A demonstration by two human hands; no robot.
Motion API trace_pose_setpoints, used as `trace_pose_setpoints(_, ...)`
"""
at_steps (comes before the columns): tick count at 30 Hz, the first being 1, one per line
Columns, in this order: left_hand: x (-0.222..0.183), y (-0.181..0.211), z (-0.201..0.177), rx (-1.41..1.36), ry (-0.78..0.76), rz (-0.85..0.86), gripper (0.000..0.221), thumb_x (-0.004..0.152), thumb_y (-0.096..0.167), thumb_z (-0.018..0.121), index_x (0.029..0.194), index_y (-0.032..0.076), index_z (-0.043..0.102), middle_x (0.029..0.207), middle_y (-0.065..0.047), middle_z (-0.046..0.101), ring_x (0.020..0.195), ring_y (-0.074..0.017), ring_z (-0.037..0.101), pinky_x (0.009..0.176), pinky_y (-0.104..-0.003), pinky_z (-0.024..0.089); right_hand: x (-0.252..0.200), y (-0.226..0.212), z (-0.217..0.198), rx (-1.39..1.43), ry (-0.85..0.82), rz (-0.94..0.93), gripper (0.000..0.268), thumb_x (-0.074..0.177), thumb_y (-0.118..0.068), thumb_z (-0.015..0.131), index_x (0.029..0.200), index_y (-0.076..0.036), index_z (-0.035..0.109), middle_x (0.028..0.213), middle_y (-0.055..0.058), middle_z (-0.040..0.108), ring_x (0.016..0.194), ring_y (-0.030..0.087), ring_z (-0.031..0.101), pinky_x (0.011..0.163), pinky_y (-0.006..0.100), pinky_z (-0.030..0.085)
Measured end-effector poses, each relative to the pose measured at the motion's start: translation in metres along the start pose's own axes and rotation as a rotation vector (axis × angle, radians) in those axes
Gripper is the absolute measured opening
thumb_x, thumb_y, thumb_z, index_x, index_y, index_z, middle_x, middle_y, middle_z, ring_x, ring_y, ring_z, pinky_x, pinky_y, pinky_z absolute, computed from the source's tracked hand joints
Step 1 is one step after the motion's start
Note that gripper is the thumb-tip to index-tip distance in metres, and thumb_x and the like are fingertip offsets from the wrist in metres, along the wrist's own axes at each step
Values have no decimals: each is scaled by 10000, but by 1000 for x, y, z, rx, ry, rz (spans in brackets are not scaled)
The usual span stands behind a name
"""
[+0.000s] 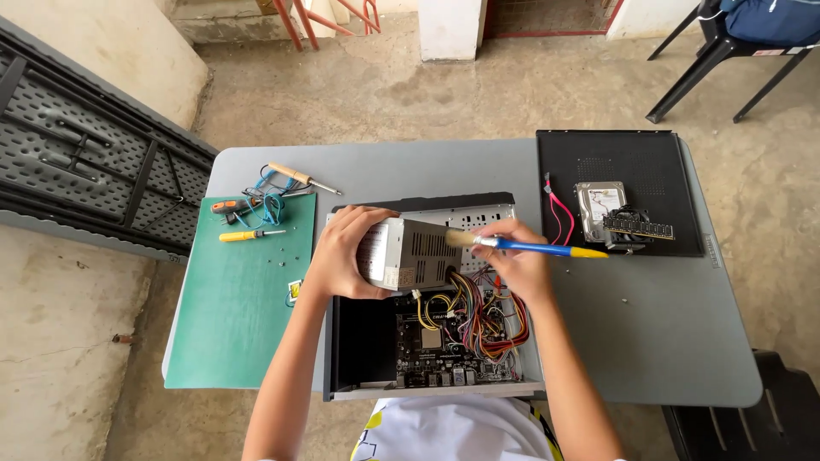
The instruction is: Cleaning a power supply unit with a brush and disconnecting internal wiring within a computer chassis.
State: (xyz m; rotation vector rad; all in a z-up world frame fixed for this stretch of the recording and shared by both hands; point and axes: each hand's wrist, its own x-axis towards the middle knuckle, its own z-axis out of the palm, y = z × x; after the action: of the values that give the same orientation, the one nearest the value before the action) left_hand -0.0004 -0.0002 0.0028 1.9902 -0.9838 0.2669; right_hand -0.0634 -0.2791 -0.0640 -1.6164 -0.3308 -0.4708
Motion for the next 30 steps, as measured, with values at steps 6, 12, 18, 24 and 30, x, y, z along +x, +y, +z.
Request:
trace_pose_setpoints(6, -5, -16, -2, -25, 15, -35, 916, 316, 507, 818, 1122, 100, 666, 1004, -51, 697, 892, -275, 639, 811, -368, 458, -11, 1, -9, 55, -207, 137, 198, 670, 27, 822, 805, -64, 710, 753, 99, 719, 750, 196, 679, 753, 344, 544)
trace_pose_setpoints(12, -3, -11, -2, -18, 25, -32, 916, 313, 497, 824, 1119, 93, 664, 1012, -57, 699, 890, -288, 639, 811, -377, 460, 0, 2, -1, -40, 61, 1, 167, 768, 70, 757, 862, -57, 705, 794, 113, 715, 680, 210, 670, 714, 284, 536)
trace_pose_setpoints(18, -7, -12, -2, -31, 33, -11, 934, 307, 526, 821, 1118, 94, 661, 1024, -52, 697, 902, -283, 637, 808, -366, 449, -11, -14, -6, 18, -197, 112, 168, 713, 39, 775, 805, -84, 708, 735, 102, 707, 633, 196, 662, 658, 272, 556)
trace_pose_setpoints(24, -8, -3, 2, 5, 61, 1, 921, 312, 506, 822, 1118, 89, 671, 1020, -53, 703, 898, -279, 639, 818, -370, 452, -3, -15, -6, -72, 2, 2, 141, 776, 46, 753, 891, -18, 702, 901, 151, 697, 818, 236, 703, 770, 318, 570)
trace_pose_setpoints(30, -6, -5, 2, -4, 31, 19, 919, 326, 536, 820, 1125, 108, 669, 1026, -40, 702, 911, -274, 642, 835, -370, 452, -13, -27, 6, 126, -336, 61, 97, 785, -22, 707, 877, -48, 689, 811, 142, 670, 636, 189, 628, 610, 259, 551)
